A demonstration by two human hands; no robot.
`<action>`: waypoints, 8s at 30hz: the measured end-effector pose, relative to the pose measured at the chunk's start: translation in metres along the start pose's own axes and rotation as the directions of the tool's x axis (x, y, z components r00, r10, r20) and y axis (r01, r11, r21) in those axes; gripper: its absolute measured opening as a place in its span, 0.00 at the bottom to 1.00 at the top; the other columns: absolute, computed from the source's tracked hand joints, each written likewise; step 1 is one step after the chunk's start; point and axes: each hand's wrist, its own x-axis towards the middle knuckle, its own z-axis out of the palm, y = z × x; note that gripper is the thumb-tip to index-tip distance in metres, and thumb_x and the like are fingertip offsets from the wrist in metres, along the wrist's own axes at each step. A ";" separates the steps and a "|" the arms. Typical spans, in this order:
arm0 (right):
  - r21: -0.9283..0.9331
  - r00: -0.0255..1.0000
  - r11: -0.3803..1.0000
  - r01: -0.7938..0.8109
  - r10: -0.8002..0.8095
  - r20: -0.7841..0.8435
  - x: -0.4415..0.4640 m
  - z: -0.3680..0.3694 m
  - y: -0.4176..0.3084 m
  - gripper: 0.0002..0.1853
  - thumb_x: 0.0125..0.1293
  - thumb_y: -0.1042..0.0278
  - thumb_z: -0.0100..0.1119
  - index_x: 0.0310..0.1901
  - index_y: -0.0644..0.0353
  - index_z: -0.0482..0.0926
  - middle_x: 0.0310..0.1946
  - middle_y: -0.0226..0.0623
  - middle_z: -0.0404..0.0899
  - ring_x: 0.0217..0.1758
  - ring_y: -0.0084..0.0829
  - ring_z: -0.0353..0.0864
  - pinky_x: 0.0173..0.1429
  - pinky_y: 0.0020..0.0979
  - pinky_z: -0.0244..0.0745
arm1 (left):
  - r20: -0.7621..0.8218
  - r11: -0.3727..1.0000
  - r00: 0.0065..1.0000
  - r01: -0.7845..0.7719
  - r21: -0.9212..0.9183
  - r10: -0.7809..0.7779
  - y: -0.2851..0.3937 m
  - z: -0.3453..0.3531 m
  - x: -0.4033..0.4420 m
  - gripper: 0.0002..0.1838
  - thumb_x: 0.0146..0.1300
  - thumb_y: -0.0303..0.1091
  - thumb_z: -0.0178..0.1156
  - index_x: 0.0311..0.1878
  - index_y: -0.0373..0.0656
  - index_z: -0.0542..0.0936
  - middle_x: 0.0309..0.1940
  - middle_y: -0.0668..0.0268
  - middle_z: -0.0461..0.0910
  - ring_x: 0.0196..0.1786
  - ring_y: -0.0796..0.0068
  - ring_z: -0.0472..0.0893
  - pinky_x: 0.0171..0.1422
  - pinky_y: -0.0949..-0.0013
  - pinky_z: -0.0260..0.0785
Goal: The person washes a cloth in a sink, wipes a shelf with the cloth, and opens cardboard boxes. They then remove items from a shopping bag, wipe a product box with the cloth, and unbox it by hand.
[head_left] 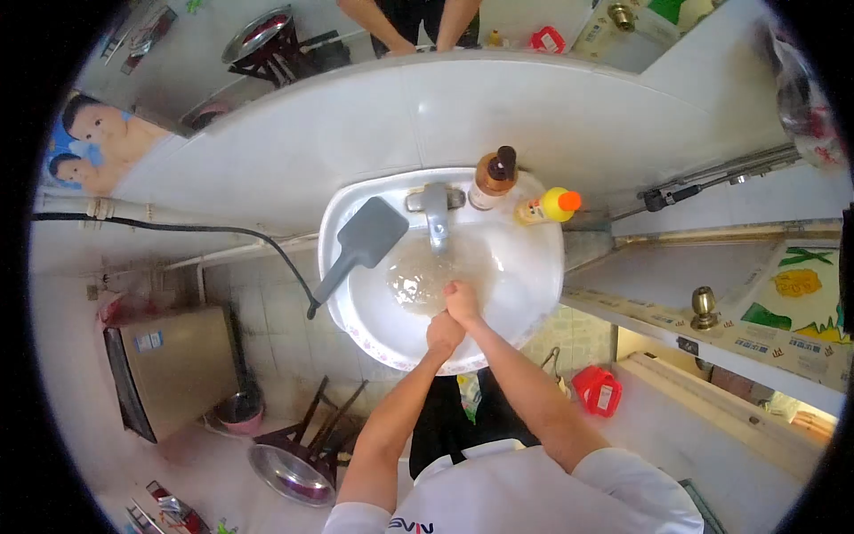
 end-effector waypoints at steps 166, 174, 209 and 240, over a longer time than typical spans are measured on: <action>0.299 -0.304 0.309 0.903 -0.031 0.952 0.948 -0.712 -0.605 0.17 0.53 0.60 0.69 0.35 0.67 0.80 0.27 0.49 0.81 0.30 0.44 0.81 0.36 0.37 0.75 | -0.326 -0.028 0.569 -0.524 -0.851 -0.755 0.982 -0.254 0.638 0.18 0.69 0.43 0.51 0.49 0.35 0.71 0.16 0.63 0.75 0.12 0.72 0.74 0.14 0.68 0.63; 0.762 -0.736 0.324 0.561 -0.227 0.638 0.795 -0.514 -0.677 0.11 0.54 0.68 0.65 0.34 0.67 0.77 0.29 0.50 0.79 0.32 0.49 0.80 0.37 0.38 0.74 | -0.348 -0.323 0.248 -0.930 0.176 -0.904 0.861 -0.360 0.596 0.23 0.66 0.46 0.54 0.60 0.44 0.68 0.47 0.63 0.78 0.48 0.61 0.79 0.48 0.54 0.75; 0.987 -0.913 -0.068 0.147 0.374 0.162 0.402 -0.519 -0.482 0.34 0.64 0.53 0.44 0.63 0.76 0.61 0.66 0.64 0.55 0.71 0.60 0.49 0.72 0.58 0.42 | 0.470 0.252 -0.625 -0.730 -0.635 -0.623 0.955 -0.405 0.564 0.13 0.61 0.24 0.58 0.49 0.36 0.74 0.44 0.59 0.78 0.43 0.72 0.81 0.45 0.71 0.75; 0.904 -0.982 -0.387 0.180 -0.119 0.144 0.605 -0.332 -0.607 0.25 0.62 0.63 0.46 0.58 0.69 0.70 0.63 0.59 0.62 0.68 0.56 0.59 0.72 0.45 0.53 | 0.256 0.260 -0.427 -0.827 -0.499 -0.867 0.920 -0.380 0.564 0.14 0.64 0.26 0.58 0.53 0.40 0.73 0.46 0.67 0.78 0.45 0.78 0.79 0.50 0.74 0.71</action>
